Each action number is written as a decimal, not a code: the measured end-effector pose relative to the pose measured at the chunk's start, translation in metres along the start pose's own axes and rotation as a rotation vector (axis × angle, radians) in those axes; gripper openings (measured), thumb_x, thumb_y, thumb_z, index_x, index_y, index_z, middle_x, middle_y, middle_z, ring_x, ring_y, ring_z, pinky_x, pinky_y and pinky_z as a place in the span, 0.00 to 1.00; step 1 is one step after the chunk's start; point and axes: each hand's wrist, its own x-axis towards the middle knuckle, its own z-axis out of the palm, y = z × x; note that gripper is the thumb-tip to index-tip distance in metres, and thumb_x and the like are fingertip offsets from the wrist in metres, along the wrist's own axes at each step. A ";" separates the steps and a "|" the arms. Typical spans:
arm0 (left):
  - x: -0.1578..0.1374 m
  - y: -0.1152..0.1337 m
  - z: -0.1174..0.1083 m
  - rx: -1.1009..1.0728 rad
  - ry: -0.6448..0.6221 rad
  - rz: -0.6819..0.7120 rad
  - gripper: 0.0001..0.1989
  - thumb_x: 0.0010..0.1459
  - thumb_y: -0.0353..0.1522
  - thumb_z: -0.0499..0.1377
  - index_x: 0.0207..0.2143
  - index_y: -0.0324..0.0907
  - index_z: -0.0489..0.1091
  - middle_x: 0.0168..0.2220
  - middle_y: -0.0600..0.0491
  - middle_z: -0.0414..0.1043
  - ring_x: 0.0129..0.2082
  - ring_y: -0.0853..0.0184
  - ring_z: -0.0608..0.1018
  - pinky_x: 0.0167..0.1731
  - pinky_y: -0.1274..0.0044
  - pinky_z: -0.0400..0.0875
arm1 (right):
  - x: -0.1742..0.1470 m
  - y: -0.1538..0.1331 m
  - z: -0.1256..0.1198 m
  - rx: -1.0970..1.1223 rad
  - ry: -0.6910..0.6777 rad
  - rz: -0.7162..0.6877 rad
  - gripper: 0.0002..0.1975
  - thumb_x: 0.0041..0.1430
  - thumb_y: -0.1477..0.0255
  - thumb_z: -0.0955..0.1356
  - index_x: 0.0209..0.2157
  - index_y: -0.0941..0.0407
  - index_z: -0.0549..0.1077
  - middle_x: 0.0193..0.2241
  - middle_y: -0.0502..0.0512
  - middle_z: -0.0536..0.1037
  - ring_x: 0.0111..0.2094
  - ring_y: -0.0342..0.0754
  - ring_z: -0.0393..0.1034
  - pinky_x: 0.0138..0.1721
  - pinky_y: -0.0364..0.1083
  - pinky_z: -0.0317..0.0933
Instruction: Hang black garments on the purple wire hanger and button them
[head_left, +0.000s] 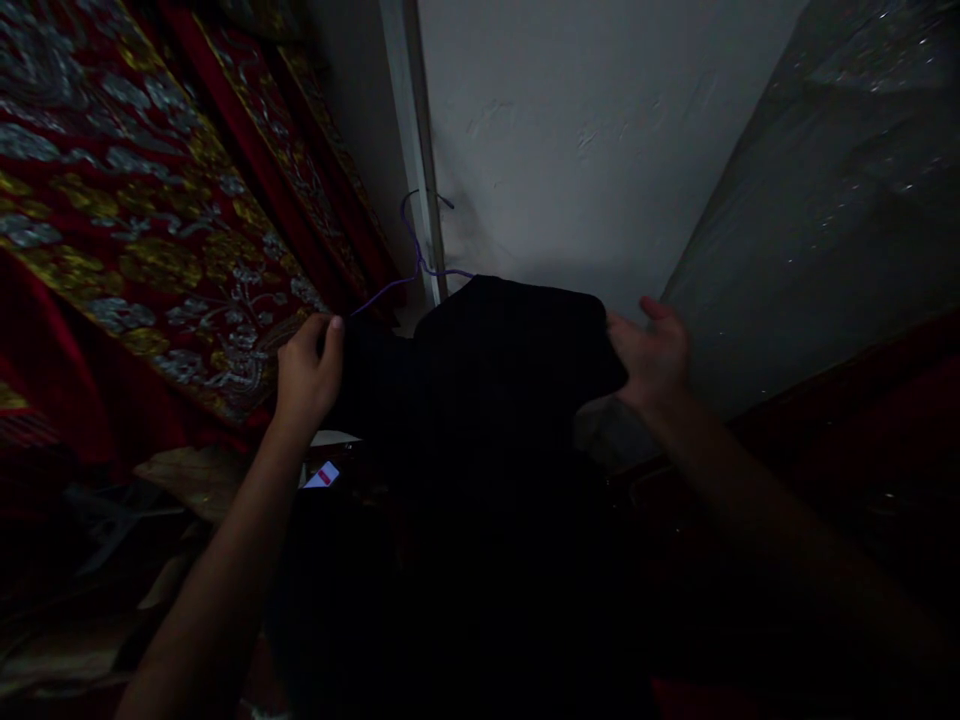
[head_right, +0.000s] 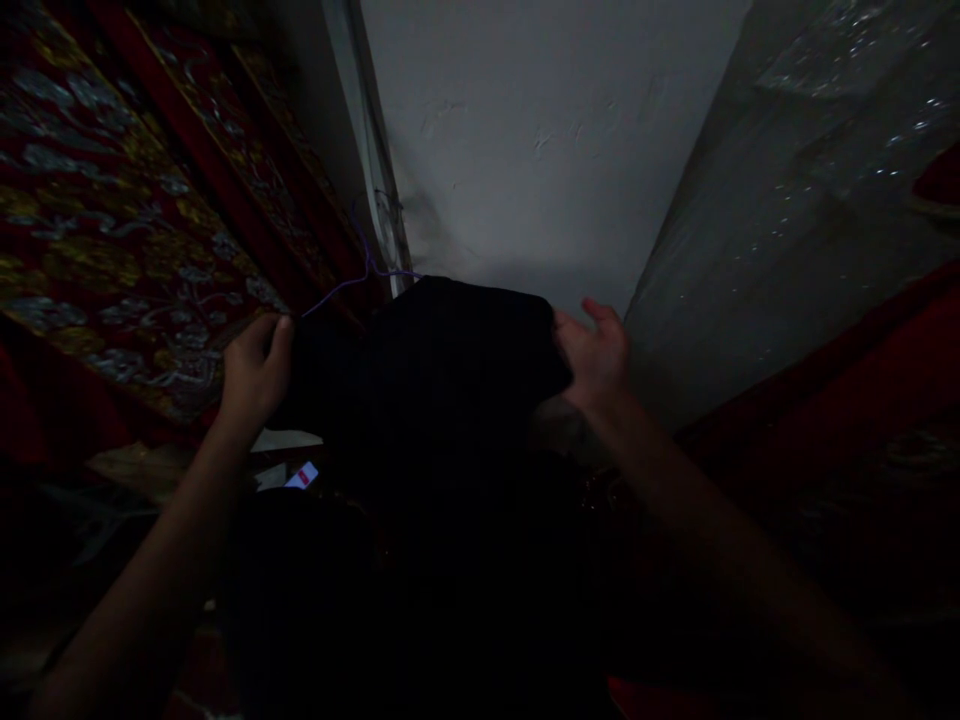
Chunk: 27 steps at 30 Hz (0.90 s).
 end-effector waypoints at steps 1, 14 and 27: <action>0.001 0.003 0.001 0.005 0.008 -0.034 0.19 0.69 0.44 0.50 0.41 0.41 0.75 0.35 0.49 0.77 0.38 0.60 0.79 0.42 0.71 0.70 | 0.004 -0.009 -0.004 0.031 -0.015 0.022 0.37 0.70 0.49 0.49 0.42 0.60 0.78 0.41 0.61 0.81 0.49 0.57 0.74 0.48 0.61 0.66; 0.000 0.024 0.007 -0.385 -0.033 0.034 0.17 0.66 0.44 0.59 0.47 0.40 0.72 0.26 0.55 0.70 0.26 0.68 0.73 0.29 0.78 0.66 | -0.039 -0.065 0.067 -0.084 -1.032 -0.356 0.17 0.67 0.59 0.66 0.41 0.58 0.80 0.37 0.57 0.83 0.41 0.49 0.78 0.48 0.49 0.68; -0.053 0.090 0.039 -1.002 -0.565 -0.238 0.18 0.67 0.44 0.57 0.53 0.44 0.74 0.52 0.48 0.76 0.58 0.57 0.75 0.63 0.64 0.65 | -0.073 0.053 0.136 -0.378 -0.339 -0.659 0.55 0.50 0.61 0.74 0.72 0.54 0.41 0.59 0.69 0.64 0.61 0.65 0.61 0.62 0.65 0.57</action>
